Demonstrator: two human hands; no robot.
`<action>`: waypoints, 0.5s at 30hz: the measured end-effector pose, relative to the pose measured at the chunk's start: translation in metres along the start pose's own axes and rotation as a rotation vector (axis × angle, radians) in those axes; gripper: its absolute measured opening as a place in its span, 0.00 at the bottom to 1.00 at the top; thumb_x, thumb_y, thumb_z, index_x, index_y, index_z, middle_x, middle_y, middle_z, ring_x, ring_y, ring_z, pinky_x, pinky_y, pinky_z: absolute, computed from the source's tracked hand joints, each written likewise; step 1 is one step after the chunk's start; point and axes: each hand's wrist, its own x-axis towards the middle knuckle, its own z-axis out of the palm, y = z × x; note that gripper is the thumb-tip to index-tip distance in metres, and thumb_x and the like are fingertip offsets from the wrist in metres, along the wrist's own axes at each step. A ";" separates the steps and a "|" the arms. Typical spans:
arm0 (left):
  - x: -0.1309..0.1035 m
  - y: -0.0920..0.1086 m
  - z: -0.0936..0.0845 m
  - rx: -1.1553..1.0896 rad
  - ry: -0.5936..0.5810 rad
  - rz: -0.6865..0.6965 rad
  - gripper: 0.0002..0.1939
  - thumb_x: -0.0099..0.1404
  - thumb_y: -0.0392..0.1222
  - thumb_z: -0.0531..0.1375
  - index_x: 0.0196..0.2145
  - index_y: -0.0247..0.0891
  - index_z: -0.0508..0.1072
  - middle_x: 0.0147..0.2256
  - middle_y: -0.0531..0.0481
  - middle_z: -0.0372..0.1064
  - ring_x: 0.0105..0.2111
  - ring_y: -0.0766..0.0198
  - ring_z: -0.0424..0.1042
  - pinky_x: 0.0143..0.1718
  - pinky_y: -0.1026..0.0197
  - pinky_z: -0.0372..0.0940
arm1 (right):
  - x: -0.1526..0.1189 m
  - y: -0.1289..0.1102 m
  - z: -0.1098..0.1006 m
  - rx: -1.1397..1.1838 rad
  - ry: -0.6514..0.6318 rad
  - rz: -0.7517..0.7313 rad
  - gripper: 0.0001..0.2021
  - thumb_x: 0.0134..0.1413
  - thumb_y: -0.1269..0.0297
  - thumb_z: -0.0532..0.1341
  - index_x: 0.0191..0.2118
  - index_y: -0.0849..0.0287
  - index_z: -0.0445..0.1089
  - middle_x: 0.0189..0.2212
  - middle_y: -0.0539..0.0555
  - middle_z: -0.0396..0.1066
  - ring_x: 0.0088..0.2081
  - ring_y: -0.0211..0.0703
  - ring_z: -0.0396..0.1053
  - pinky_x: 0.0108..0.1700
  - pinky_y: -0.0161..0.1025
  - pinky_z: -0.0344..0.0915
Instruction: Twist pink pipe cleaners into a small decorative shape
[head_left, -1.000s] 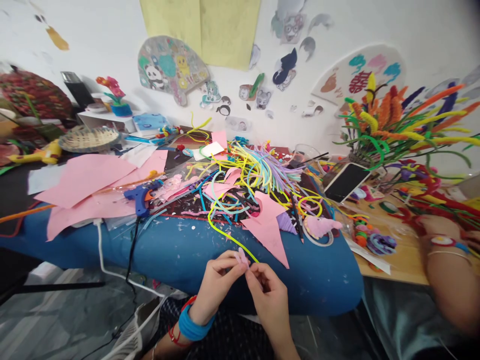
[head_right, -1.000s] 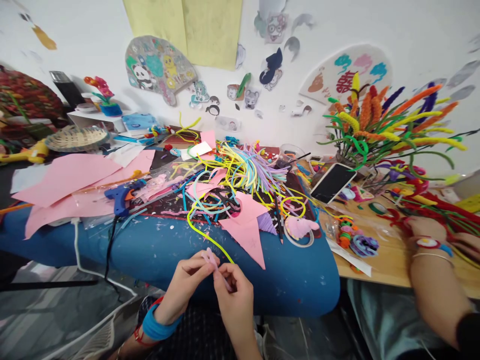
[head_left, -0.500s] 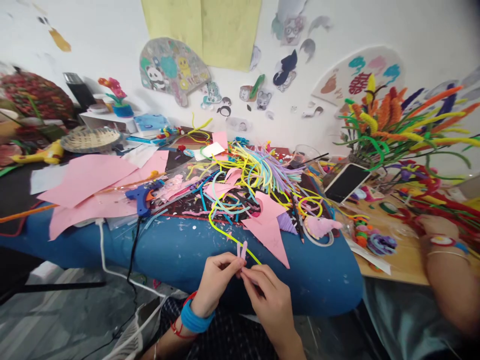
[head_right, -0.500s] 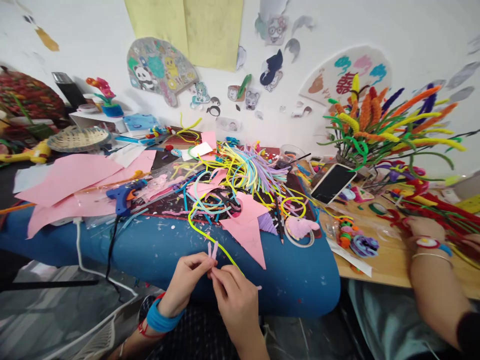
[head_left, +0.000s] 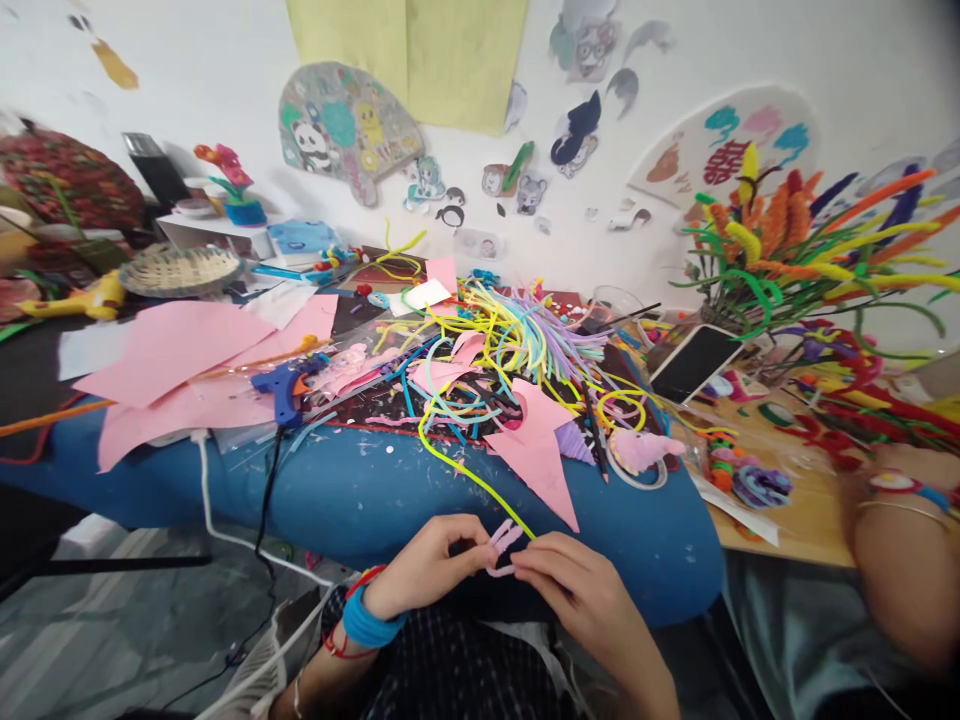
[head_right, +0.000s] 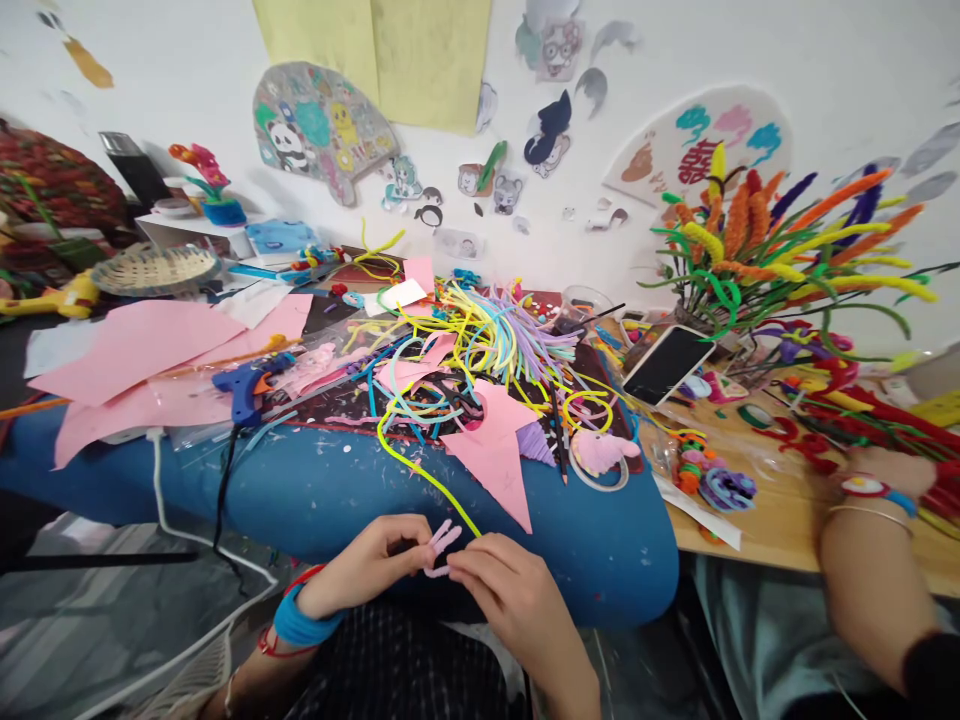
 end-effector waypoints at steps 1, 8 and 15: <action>0.000 0.001 0.000 0.003 -0.025 0.009 0.15 0.63 0.47 0.55 0.26 0.34 0.74 0.26 0.51 0.67 0.28 0.66 0.63 0.30 0.65 0.57 | -0.001 0.001 -0.002 0.008 0.017 -0.010 0.07 0.58 0.70 0.57 0.40 0.55 0.72 0.34 0.53 0.73 0.36 0.40 0.70 0.38 0.36 0.68; -0.002 0.003 -0.006 -0.023 -0.196 0.041 0.15 0.63 0.48 0.56 0.29 0.33 0.75 0.29 0.49 0.70 0.31 0.66 0.67 0.36 0.65 0.59 | -0.003 0.006 0.001 0.006 0.102 -0.052 0.12 0.59 0.68 0.57 0.48 0.55 0.69 0.35 0.53 0.73 0.36 0.41 0.71 0.38 0.36 0.69; 0.000 -0.011 -0.005 -0.375 -0.322 -0.188 0.18 0.58 0.52 0.60 0.28 0.31 0.73 0.21 0.54 0.63 0.21 0.72 0.59 0.24 0.68 0.54 | -0.003 0.007 0.004 -0.114 0.176 -0.160 0.09 0.57 0.71 0.59 0.44 0.59 0.70 0.33 0.54 0.73 0.34 0.41 0.71 0.36 0.38 0.69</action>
